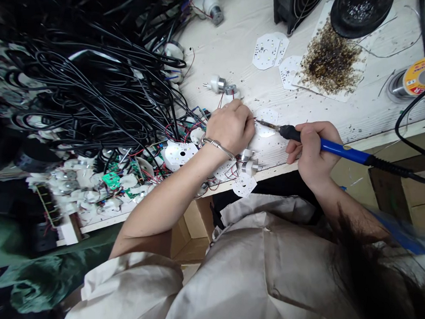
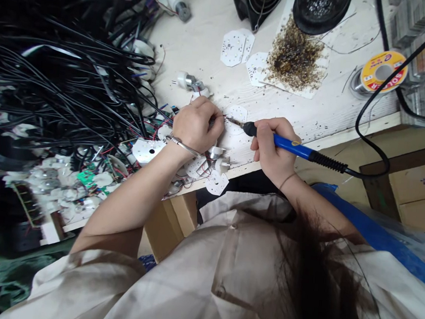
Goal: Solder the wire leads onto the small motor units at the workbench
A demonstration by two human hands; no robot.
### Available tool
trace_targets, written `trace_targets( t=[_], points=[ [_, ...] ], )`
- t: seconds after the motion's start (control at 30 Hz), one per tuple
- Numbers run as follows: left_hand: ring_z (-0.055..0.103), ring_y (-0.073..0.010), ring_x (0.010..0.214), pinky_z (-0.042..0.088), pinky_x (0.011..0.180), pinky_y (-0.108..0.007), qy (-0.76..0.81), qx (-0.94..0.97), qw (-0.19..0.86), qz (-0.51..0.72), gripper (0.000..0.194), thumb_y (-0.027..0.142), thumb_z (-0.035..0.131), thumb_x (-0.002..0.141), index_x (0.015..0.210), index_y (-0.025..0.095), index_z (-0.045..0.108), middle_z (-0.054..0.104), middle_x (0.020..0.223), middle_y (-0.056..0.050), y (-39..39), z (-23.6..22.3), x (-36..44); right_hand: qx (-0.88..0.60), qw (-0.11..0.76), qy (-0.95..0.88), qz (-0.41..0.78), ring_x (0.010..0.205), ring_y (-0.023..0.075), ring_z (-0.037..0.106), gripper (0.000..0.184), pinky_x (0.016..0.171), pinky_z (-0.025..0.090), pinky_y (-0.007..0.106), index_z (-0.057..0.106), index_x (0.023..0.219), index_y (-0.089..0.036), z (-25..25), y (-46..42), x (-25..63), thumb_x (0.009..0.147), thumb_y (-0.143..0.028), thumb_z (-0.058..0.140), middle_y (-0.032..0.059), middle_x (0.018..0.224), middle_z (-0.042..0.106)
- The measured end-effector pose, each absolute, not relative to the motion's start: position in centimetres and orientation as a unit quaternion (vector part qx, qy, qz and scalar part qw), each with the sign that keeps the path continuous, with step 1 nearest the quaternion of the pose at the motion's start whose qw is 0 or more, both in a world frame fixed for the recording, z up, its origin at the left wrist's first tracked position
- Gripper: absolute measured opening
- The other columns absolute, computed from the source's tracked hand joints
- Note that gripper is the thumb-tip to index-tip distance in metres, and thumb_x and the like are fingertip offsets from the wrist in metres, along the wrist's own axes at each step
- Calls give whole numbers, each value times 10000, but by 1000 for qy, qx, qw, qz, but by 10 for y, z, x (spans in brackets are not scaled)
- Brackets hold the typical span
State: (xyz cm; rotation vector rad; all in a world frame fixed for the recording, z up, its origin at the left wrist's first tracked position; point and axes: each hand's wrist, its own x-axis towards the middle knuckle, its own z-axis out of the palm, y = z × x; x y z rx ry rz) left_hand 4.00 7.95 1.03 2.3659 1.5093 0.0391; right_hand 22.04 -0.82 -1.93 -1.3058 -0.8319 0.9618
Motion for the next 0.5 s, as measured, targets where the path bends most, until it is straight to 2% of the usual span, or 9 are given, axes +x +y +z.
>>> trace_targets(
  t=[0.17,0.33,0.5],
  points=[
    [649,-253,928,532,806,-393,516,843,141,49,190,263,504,977,919,187,669,702,1027,-133,78,6,38,-549,634,-354,413,332,63,490,369,339,356,213,649,874,-256,-17,-9,220,954,-616,660,-104,529,612],
    [643,-250,918,527,805,-394,515,844,144,51,186,274,504,983,910,193,656,698,1017,-130,79,4,37,-562,617,-367,411,337,68,483,398,362,381,217,630,864,-255,-19,-8,219,954,-643,641,-102,514,589],
    [640,-261,952,519,831,-406,527,834,159,34,174,260,506,986,929,191,655,691,1052,-136,78,9,39,-552,646,-354,391,328,59,477,369,329,334,199,632,875,-256,-18,-9,218,961,-615,646,-100,524,591]
  ],
)
